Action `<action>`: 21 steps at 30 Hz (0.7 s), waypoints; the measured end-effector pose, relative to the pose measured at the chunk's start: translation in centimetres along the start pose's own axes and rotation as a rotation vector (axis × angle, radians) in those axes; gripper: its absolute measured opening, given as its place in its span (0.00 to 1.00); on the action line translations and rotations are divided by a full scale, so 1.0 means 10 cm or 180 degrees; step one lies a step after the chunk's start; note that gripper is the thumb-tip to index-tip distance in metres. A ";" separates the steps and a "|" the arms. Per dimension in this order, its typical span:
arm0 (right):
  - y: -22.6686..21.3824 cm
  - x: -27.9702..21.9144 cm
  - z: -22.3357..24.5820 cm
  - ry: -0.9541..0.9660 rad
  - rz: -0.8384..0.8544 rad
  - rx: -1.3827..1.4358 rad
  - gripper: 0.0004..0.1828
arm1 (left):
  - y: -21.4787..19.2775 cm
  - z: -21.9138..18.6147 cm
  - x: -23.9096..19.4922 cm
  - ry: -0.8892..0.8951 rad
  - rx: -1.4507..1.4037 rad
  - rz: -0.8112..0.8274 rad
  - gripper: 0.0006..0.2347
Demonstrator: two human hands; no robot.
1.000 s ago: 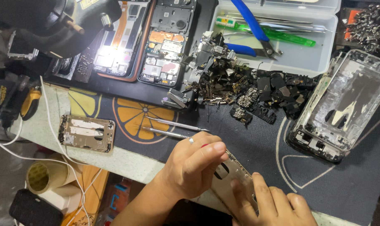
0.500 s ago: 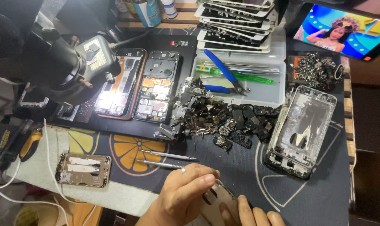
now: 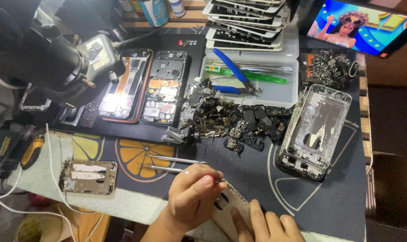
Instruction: The person uses a precision screwdriver and a metal spudger to remove screws and pry components from a disassembled smartphone back cover. They work on the device at a cluttered repair bench with multiple phone parts and tools visible.
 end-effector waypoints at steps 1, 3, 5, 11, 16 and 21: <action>-0.01 0.02 -0.01 0.0116 -0.0058 -0.0014 0.08 | 0.00 -0.02 0.00 0.0034 -0.0014 0.0010 0.28; -0.02 0.05 -0.03 0.0345 -0.0176 -0.0047 0.27 | -0.02 -0.05 -0.01 0.0107 -0.0045 0.0028 0.27; -0.02 0.06 -0.02 0.0292 -0.0148 -0.0042 0.11 | -0.05 -0.06 0.00 0.0048 -0.0182 -0.0075 0.26; 0.00 0.07 -0.01 0.0087 0.0092 0.0014 0.04 | -0.05 0.01 -0.02 -0.0123 -0.0184 -0.0115 0.29; -0.01 0.10 -0.03 0.0153 0.0032 -0.0014 0.06 | -0.06 -0.05 -0.02 0.0031 -0.0148 -0.0138 0.28; -0.01 0.10 -0.02 -0.0119 0.0284 0.0118 0.19 | -0.07 -0.07 -0.05 0.0075 -0.0047 -0.0232 0.29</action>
Point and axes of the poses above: each hand's wrist, its own x-axis towards the middle knuckle, its own y-axis out of the palm, z = x × y, the point moved 9 cm from there along x, towards the middle knuckle, and after that the axes turned 10 degrees about -z, right-handed, at the moved point
